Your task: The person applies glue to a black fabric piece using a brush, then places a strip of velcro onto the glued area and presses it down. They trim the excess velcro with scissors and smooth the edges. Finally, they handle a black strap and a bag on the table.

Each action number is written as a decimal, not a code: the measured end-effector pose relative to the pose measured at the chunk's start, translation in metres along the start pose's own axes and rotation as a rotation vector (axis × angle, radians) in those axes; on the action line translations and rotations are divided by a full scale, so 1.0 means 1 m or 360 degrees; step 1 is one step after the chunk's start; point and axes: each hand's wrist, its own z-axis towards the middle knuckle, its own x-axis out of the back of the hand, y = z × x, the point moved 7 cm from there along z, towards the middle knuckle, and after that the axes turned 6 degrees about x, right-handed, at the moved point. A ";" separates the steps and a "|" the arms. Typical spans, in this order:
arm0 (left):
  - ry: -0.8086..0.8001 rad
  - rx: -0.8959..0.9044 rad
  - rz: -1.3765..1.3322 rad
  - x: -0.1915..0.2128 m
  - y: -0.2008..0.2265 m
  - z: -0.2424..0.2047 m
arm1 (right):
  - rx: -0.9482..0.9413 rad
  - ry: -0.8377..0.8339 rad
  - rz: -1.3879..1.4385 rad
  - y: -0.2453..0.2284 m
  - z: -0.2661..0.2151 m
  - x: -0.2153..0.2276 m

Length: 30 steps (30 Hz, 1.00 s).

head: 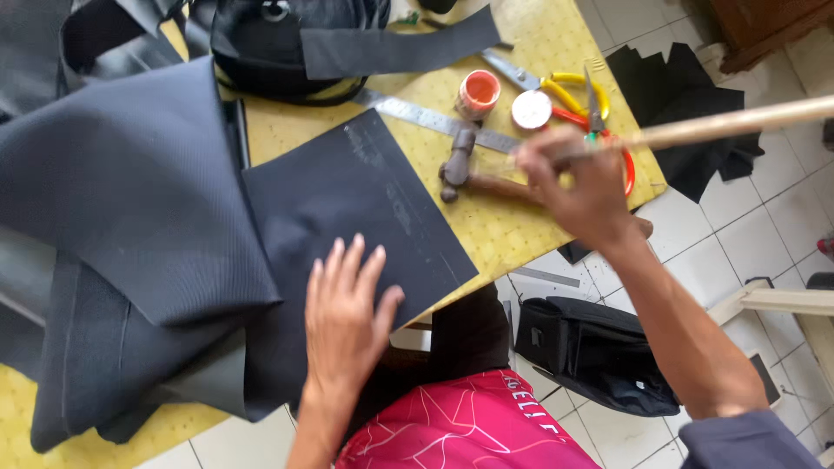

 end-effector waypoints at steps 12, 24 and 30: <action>0.0226 0.0175 0.0231 -0.004 0.013 -0.020 | -0.0283 0.0007 -0.0258 0.099 0.079 -0.043; 0.0269 0.0167 0.0283 -0.003 0.016 -0.021 | -0.0168 -0.0151 -0.0236 0.085 0.071 -0.029; 0.0289 0.0155 0.0241 0.000 0.014 -0.021 | -0.0623 -0.0236 0.0673 -0.010 0.053 -0.011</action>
